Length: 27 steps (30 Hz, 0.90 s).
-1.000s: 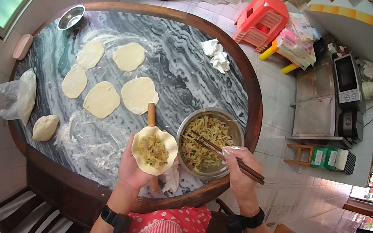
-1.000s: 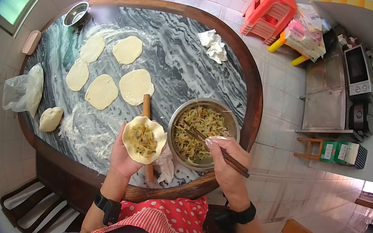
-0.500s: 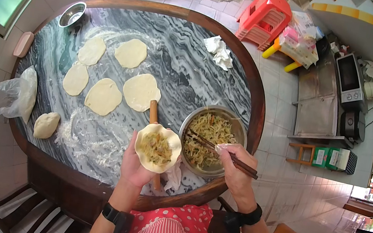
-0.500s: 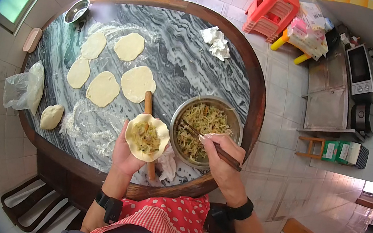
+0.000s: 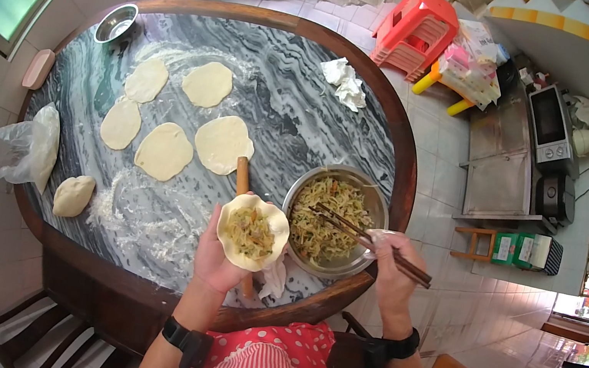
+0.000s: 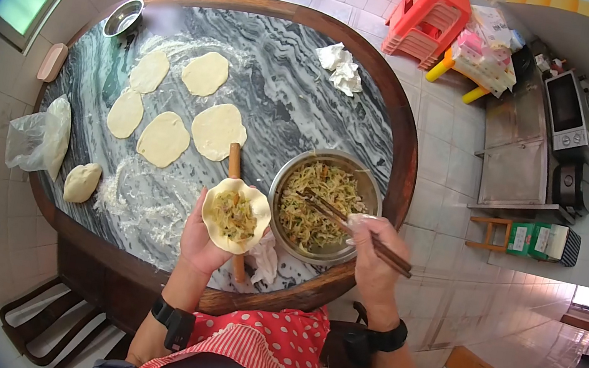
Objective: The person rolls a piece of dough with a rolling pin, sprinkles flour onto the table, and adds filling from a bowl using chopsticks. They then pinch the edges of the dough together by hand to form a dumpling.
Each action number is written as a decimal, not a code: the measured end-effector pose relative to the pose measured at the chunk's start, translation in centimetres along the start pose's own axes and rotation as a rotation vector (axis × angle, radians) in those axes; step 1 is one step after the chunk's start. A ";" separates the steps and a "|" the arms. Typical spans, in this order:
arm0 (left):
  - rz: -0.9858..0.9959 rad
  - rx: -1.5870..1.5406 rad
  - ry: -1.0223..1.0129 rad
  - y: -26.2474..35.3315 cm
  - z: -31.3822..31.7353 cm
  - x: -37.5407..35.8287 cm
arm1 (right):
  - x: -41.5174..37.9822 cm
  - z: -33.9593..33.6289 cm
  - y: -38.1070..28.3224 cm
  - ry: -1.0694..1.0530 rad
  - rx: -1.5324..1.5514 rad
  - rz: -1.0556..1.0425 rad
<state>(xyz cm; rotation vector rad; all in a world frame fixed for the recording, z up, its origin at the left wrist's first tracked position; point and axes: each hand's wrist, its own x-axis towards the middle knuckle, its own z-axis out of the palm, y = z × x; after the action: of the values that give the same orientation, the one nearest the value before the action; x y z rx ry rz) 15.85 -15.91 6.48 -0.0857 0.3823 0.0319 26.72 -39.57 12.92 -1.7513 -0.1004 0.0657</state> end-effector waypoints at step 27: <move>-0.027 -0.074 0.018 0.0 0.1 -0.4 | 1.1 3.7 -1.3 -0.316 -0.283 -0.432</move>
<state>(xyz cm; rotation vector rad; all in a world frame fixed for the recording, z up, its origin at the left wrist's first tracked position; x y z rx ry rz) 15.56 -15.91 6.75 -0.1639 0.3980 0.0187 27.39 -35.66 13.54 -1.9514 -0.7461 0.0113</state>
